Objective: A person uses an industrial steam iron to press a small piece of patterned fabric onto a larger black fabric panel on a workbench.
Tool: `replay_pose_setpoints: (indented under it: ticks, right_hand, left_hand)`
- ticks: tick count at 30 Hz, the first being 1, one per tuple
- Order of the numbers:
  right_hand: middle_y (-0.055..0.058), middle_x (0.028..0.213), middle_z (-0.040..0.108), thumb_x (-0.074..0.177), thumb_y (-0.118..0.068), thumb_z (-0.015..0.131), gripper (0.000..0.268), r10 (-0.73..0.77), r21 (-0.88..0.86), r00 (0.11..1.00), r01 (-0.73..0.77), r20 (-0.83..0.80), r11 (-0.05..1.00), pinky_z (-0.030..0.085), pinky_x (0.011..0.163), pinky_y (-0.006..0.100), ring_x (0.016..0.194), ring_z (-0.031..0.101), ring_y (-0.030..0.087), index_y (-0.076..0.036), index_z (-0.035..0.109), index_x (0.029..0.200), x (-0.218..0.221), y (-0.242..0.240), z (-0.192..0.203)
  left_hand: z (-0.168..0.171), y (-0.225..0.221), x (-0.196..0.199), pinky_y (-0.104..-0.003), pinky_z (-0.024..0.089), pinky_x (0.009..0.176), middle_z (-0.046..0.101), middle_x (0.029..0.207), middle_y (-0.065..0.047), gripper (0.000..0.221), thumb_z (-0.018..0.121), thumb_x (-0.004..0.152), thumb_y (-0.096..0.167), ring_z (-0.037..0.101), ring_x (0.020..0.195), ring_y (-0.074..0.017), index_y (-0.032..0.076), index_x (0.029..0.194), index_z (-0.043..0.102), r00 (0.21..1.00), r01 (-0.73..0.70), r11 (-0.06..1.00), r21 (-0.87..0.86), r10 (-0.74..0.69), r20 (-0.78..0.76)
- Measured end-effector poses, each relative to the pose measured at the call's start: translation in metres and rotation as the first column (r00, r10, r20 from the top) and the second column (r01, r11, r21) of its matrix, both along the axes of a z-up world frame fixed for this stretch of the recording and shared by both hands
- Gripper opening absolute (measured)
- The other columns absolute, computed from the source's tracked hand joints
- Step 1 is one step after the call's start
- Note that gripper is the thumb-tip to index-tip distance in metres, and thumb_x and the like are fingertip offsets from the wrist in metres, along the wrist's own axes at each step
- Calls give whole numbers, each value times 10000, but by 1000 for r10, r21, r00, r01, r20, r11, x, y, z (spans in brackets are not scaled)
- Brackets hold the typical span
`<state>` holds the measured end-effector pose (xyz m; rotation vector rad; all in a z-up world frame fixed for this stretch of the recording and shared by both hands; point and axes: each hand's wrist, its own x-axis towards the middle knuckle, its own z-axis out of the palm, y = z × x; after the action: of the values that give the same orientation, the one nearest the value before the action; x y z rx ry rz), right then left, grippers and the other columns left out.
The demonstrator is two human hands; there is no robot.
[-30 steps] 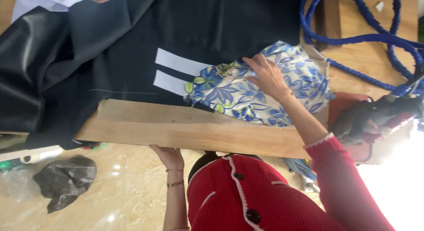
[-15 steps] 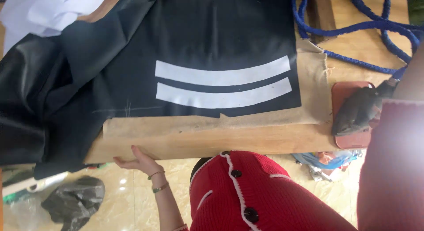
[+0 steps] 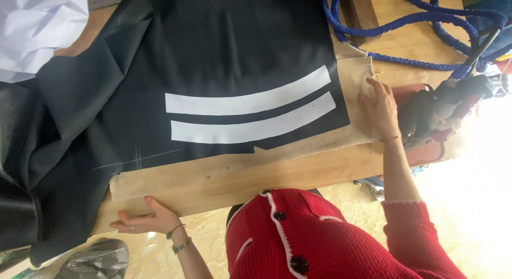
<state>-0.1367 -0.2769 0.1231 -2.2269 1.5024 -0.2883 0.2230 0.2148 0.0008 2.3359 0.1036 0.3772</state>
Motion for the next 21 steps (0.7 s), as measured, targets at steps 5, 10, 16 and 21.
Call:
replay_pose_setpoints:
  ticks: [5,10,16,21]
  right_hand:
    - [247,1306,582,1014,-147,557,464,34,-80,999,-33,13,996,415,967,585,1266,465,440,-15,499,1455,-12,20,-32]
    - [355,1476,428,1038,-134,628,499,161,-309,987,-146,23,940,345,1105,609,1360,405,534,-13,464,1493,13,65,-76]
    - [214,1633,352,870,-352,788,792,521,-367,852,-500,-47,784,250,1197,584,1533,258,414,-200,444,1567,114,139,-94]
    - [135,1701,243,959,-669,420,751,745,-231,666,-731,-40,642,92,1274,549,1575,170,345,-284,372,1602,153,164,-78]
  left_hand:
    - [-2,-3,1,-662,128,1247,103,1663,-206,705,601,1039,593,12,1541,-419,85,1478,389,998,-16,999,32,14,58]
    - [10,-17,-9,-750,14,1216,-27,1690,-177,631,572,1088,432,-43,1565,-453,33,1562,456,996,60,979,193,-73,60]
    - [11,-105,-18,-757,78,1099,185,1675,-237,694,397,1057,594,37,1525,-474,123,1566,429,868,446,827,344,-492,58]
    - [15,-147,-9,-763,63,1112,226,1694,-152,687,489,1025,548,109,1549,-419,178,1593,382,717,656,622,428,-691,-94]
